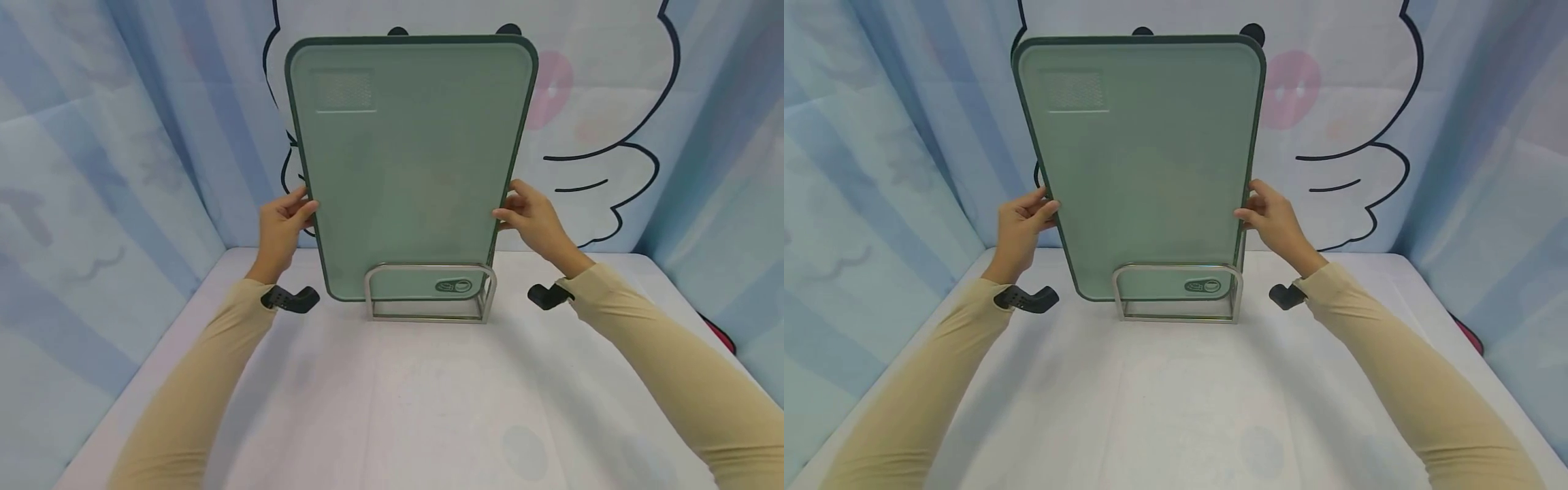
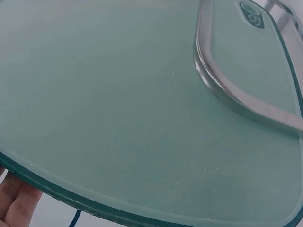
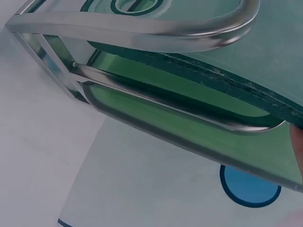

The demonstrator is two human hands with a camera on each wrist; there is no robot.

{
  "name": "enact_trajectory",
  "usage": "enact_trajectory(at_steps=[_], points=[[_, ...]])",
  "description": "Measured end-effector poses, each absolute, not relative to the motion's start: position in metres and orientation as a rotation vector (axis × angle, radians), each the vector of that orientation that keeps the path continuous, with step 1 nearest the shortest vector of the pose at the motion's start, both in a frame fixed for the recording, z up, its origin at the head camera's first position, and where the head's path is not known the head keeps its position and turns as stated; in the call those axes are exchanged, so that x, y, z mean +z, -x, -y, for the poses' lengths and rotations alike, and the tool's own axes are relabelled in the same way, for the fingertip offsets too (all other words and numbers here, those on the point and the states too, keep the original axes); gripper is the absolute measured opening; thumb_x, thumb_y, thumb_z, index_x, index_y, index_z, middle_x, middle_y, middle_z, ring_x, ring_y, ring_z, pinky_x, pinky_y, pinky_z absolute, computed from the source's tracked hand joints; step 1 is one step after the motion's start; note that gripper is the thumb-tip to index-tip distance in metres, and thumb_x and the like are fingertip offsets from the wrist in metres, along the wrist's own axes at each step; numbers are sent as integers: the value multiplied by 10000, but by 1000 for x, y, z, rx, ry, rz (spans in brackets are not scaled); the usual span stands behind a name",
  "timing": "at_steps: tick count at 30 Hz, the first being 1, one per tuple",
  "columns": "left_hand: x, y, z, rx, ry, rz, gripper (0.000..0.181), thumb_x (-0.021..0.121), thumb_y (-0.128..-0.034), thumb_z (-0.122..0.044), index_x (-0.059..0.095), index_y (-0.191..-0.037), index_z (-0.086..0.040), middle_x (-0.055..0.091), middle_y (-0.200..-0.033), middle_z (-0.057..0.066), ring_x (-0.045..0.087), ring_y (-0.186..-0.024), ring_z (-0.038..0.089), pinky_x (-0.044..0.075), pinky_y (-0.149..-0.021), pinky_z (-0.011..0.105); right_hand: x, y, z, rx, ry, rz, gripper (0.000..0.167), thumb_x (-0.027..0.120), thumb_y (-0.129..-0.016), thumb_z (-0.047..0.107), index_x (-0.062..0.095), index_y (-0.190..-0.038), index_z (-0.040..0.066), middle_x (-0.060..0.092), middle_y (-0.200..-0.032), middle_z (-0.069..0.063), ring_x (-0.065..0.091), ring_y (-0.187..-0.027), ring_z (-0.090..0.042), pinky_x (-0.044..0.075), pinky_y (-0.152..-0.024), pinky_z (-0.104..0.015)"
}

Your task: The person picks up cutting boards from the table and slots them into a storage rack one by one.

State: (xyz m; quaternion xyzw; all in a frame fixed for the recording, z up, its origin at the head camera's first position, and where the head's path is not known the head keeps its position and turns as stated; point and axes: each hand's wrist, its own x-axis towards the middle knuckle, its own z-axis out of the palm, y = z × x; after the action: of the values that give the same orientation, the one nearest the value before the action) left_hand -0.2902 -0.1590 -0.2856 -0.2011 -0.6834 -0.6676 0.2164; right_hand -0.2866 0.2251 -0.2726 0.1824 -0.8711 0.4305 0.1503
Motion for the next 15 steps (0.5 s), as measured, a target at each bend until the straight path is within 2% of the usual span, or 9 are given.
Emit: enact_trajectory(at_steps=[10, 12, 15], points=[[-287, 295, 146, -1899, 555, 1868, 390, 596, -894, -5, 526, -1267, 83, 688, -854, -186, 687, -753, -5, 565, -689, 177, -267, 281, -237, 1173, -461, 2554, 364, 590, -919, 111, 490, -1266, 65, 647, -1002, -234, 588, -717, 83, 564, -719, -186], [-287, 296, 144, -1903, 556, 1876, 393, 597, -896, -17, 526, -1271, 79, 712, -914, -121, 688, -761, -2, 565, -696, 180, -267, 281, -238, 1164, -456, 2556, 366, 588, -920, 109, 489, -1270, 67, 647, -1001, -234, 586, -715, 87, 561, -716, -177], [-286, 296, 143, -1900, 548, 1893, 400, 595, -899, -26, 521, -1280, 68, 705, -1060, 83, 687, -769, -5, 565, -702, 181, -267, 280, -240, 1171, -451, 2554, 363, 586, -921, 99, 490, -1269, 65, 648, -1004, -236, 588, -717, 88, 558, -708, -167]])
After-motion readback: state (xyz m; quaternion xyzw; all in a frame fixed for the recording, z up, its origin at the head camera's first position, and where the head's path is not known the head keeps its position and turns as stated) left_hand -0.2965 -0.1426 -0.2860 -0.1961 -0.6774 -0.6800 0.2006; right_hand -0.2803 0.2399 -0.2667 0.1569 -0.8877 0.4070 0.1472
